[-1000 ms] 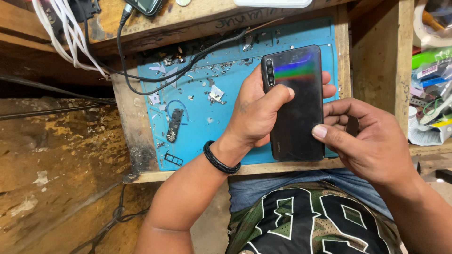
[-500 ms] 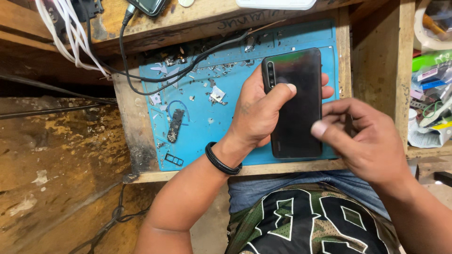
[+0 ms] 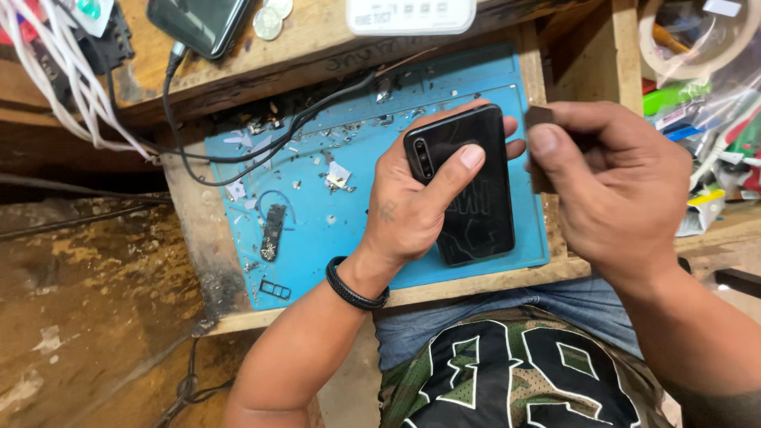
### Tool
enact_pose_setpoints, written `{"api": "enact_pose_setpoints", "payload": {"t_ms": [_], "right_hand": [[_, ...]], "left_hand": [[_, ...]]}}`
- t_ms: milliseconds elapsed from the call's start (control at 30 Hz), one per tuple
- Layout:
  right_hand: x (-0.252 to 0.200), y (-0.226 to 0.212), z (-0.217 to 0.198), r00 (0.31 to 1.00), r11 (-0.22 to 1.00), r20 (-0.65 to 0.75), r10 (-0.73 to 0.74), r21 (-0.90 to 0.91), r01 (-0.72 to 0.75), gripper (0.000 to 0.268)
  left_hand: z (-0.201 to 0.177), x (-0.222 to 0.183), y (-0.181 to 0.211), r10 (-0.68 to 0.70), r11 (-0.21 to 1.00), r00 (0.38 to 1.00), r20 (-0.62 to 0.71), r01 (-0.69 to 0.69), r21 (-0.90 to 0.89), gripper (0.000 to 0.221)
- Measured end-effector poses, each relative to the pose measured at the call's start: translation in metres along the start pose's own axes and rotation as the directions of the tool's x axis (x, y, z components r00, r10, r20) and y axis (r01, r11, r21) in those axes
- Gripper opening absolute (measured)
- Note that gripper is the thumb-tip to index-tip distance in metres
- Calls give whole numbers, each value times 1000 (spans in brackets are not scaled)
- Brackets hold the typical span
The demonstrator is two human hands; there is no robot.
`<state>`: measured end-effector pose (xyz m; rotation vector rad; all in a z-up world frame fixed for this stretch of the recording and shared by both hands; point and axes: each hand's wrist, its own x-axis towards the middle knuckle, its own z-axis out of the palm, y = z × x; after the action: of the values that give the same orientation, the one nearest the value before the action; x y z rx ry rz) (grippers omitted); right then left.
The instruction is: The person cleans a smartphone screen with a wipe, then presses the edges of the screen to ensure it is properly seated. They power on the device and apply a green rubber band around the phone to hold the screen in place. The person then picks up a second smartphone, removes a protective film from its back, and places it on the workbench.
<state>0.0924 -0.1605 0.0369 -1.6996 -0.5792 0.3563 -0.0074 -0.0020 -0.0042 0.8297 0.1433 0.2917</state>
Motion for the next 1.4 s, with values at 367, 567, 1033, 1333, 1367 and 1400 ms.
{"api": "enact_pose_setpoints", "payload": {"t_ms": [367,567,1033,1333,1367,1400], "right_hand": [[10,-24,13,995,968,-41,-86,-242,74,13],[9,-19,13,993,970,-54,-104,-228,89,13],[8,-13,12,935,858,10,-354,-393,329,12],[9,-17,15,920,816,43,-389,-448,366,8],[10,-18,16,922,819,43,-384,-445,362,8],[10,-19,16,924,823,42,-380,-441,358,8]], "left_hand": [[-1,-3,-2,47,958,996,-81,-22,287,36],[1,-2,-2,40,962,995,-86,-15,273,37],[7,-4,0,88,938,992,-95,-50,342,36],[16,-13,-4,163,907,980,-115,-103,408,37],[16,-14,-4,173,892,978,-118,-105,440,37],[17,-14,-4,184,875,976,-121,-106,472,37]]}}
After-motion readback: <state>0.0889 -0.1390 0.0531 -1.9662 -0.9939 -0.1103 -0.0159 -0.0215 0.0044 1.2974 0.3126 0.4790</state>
